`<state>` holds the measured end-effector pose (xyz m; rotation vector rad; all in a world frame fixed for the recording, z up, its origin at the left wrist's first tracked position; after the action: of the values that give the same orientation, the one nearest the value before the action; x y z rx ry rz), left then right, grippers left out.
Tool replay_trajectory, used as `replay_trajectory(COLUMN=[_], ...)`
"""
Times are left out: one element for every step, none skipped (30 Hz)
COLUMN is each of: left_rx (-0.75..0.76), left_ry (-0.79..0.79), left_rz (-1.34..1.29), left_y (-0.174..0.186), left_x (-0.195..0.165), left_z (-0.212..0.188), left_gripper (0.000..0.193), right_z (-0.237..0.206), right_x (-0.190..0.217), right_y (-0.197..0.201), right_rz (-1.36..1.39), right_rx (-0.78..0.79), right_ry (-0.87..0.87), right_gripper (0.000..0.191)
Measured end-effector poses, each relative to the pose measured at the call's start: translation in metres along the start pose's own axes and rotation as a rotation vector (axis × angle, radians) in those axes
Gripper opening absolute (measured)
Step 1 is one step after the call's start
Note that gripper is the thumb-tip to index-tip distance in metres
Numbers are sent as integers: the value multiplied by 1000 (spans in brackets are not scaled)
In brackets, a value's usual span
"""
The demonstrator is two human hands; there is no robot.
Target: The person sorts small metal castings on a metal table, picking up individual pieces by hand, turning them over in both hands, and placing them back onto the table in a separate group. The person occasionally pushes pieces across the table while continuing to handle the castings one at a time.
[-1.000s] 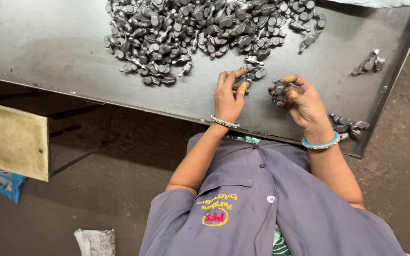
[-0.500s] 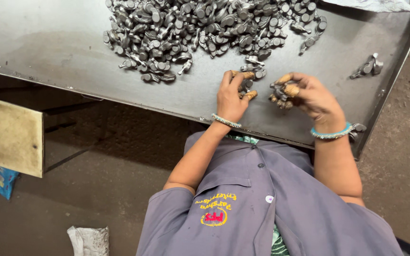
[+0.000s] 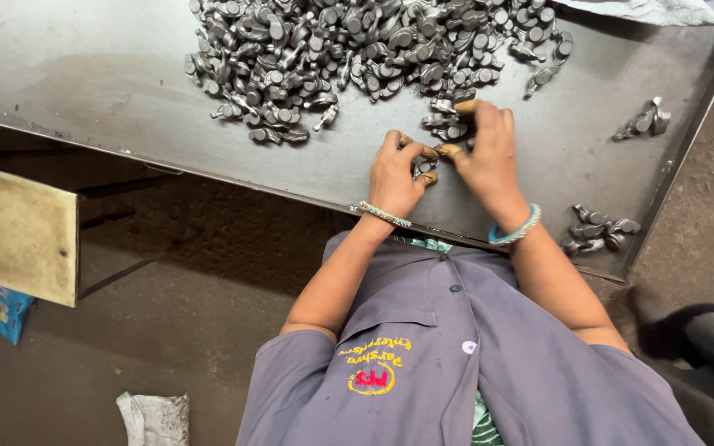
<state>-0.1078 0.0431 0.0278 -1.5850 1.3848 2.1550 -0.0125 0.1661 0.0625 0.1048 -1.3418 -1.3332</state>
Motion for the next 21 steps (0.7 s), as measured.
replay_trajectory(left_rx=[3,8,14,9,5,1,11,20,31,19,7,-2,3,7,12,16,19,23,32,41,51], left_ry=[11,21,30,27,24,21,40,59,80,59,37,14,11,7,2,-15,-32,-47,-37,-27,-16], left_rz=[6,12,16,7,-2,-12,-25,-38,-51,-48,-45,-42,-45,-47,-49,-57,-65,-72,-100,-128,-155], left_y=[1,1,0,1,1,1,-1,-2,-4,-4,-3,-4,-7,-11,-15,-19,-23,-27,-32,-37,-41], left_x=[2,3,4,3,3,2,4,6,8,6,4,2,1,0,-1,-4,-7,-9,-10,-10,-10], left_z=[0,0,0,0,0,-1,0,-1,-1,-1,0,0,0,0,1,2,2,1,1,2,1], left_gripper=[41,41,42,42,41,41,41,40,40,40,40,40,39,39,38,37,37,36,35,35,34], right_z=[-1,-2,-2,-2,-3,-4,-8,-14,-22,-27,-32,-36,-47,-59,-71,-76,-81,-85,-88,-90,-92], right_x=[2,3,2,-2,-7,-13,-29,-45,-61,-67,-72,-77,-88,-96,-102,-103,-103,-102,-105,-107,-108], right_y=[-5,-10,-12,-13,-12,-12,-14,-16,-19,-20,-21,-21,-23,-25,-28,-29,-30,-31,-31,-31,-31], right_rz=[-15,-31,-49,-37,-26,-15,61,139,217,435,653,871,998,1125,1254,1371,1487,1604,1618,1632,1645], right_rx=[23,46,67,74,82,90,124,160,197,196,191,183,196,207,218,221,226,231,217,202,188], right_ry=[-8,-18,-28,-45,-62,-80,-197,-313,-429,-459,-486,-511,-621,-729,-836,-874,-912,-949,-971,-992,-1015], right_gripper=[58,56,53,52,51,50,49,48,48,46,44,43,41,39,37,37,38,40,40,40,39])
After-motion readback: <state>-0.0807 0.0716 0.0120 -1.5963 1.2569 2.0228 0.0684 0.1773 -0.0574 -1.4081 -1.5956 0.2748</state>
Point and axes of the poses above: each hand's wrist, its own z-axis towards the middle knuckle, its own y-axis out of the back of the hand, x = y × z, the point moved 10 cm from there along z, towards the middle knuckle, and after that the axes turned 3 degrees about -x, right-handed, at the moved point
